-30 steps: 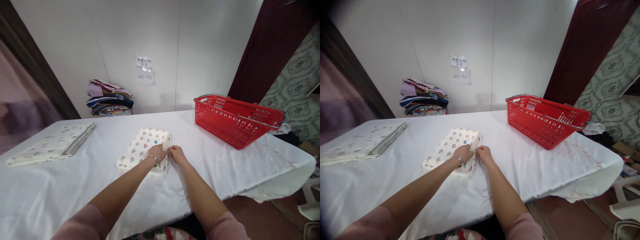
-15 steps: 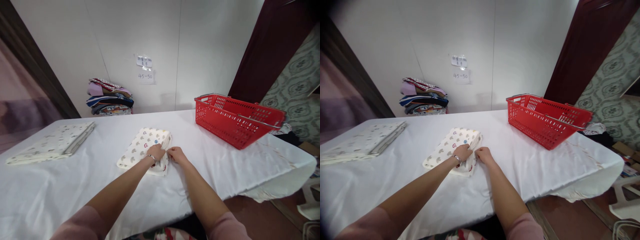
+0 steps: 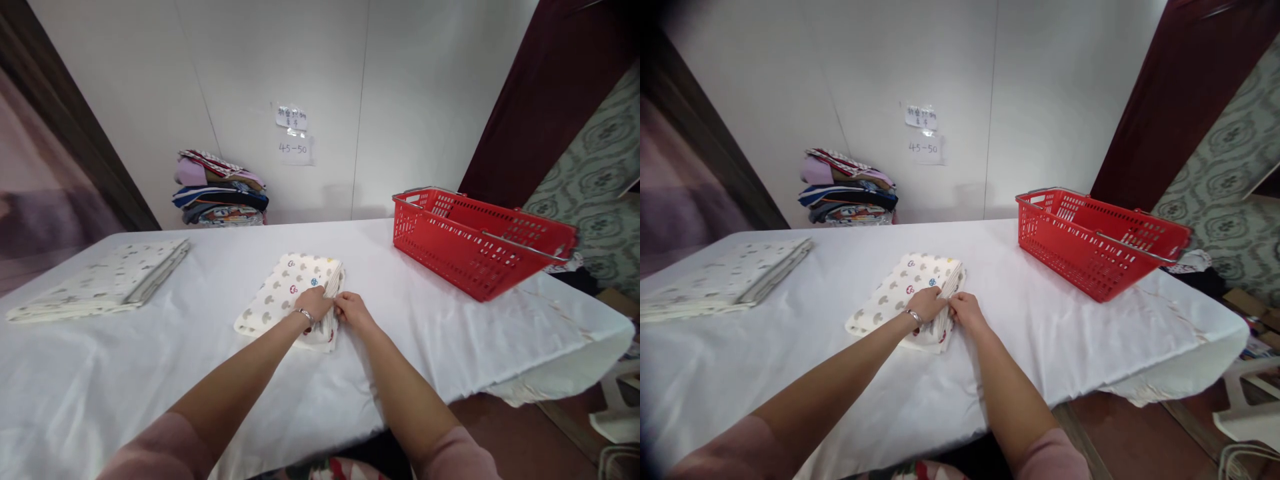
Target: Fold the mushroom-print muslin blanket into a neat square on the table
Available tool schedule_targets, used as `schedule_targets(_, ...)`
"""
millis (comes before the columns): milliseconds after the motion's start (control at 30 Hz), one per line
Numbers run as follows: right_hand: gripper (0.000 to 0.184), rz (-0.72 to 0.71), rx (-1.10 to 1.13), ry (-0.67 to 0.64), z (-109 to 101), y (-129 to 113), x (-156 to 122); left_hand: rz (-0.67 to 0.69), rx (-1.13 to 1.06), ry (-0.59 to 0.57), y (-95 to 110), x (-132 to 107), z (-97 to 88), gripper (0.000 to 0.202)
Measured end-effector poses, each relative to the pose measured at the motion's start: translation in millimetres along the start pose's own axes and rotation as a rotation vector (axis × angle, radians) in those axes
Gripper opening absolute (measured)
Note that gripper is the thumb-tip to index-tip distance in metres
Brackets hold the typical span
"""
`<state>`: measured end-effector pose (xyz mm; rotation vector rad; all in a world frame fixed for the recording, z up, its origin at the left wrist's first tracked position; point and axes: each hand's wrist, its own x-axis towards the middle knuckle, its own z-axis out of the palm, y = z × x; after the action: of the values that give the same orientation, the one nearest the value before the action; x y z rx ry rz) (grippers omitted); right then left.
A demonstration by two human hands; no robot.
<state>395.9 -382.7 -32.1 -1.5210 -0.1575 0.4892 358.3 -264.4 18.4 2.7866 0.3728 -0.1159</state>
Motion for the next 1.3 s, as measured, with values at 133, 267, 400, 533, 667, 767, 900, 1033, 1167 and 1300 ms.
schedule_targets(133,0.012,0.002,0.001,0.0,0.3,-0.2,-0.3,0.017,0.061,0.031,5.6,-5.3,2.9,0.031)
schedule_targets(267,0.009,-0.013,-0.044,0.036,0.2,-2.7,-3.0,0.047,0.117,0.055,10.1,-10.6,4.8,0.031)
schedule_targets(400,0.021,-0.001,-0.082,0.033,-0.1,-4.6,-4.7,0.087,0.103,0.05,11.0,-16.5,5.2,0.032)
schedule_targets(533,0.033,-0.006,-0.118,0.065,0.0,-0.2,-2.1,0.107,0.024,0.068,10.2,-24.8,8.6,0.036)
schedule_targets(667,0.037,-0.05,-0.126,0.113,1.7,5.3,-0.1,0.097,-0.081,0.096,9.9,-31.5,11.6,0.035)
schedule_targets(767,0.039,-0.042,-0.109,0.09,3.1,5.7,-1.1,0.036,-0.196,0.08,9.4,-32.0,10.9,0.029)
schedule_targets(900,0.037,-0.02,-0.148,0.078,3.7,3.8,-2.3,-0.007,-0.31,0.068,6.4,-27.7,8.1,0.02)
schedule_targets(1033,0.031,-0.02,-0.17,0.097,4.3,4.4,-0.5,0.001,-0.413,0.012,2.9,-21.9,5.9,0.027)
schedule_targets(1167,0.024,-0.005,-0.156,0.116,3.6,6.6,2.1,-0.016,-0.523,-0.038,-4.5,-18.1,1.6,0.047)
schedule_targets(1300,0.02,0.003,-0.123,0.111,-0.5,5.9,0.8,0.086,-0.377,0.102,-35.6,-18.1,-10.3,0.043)
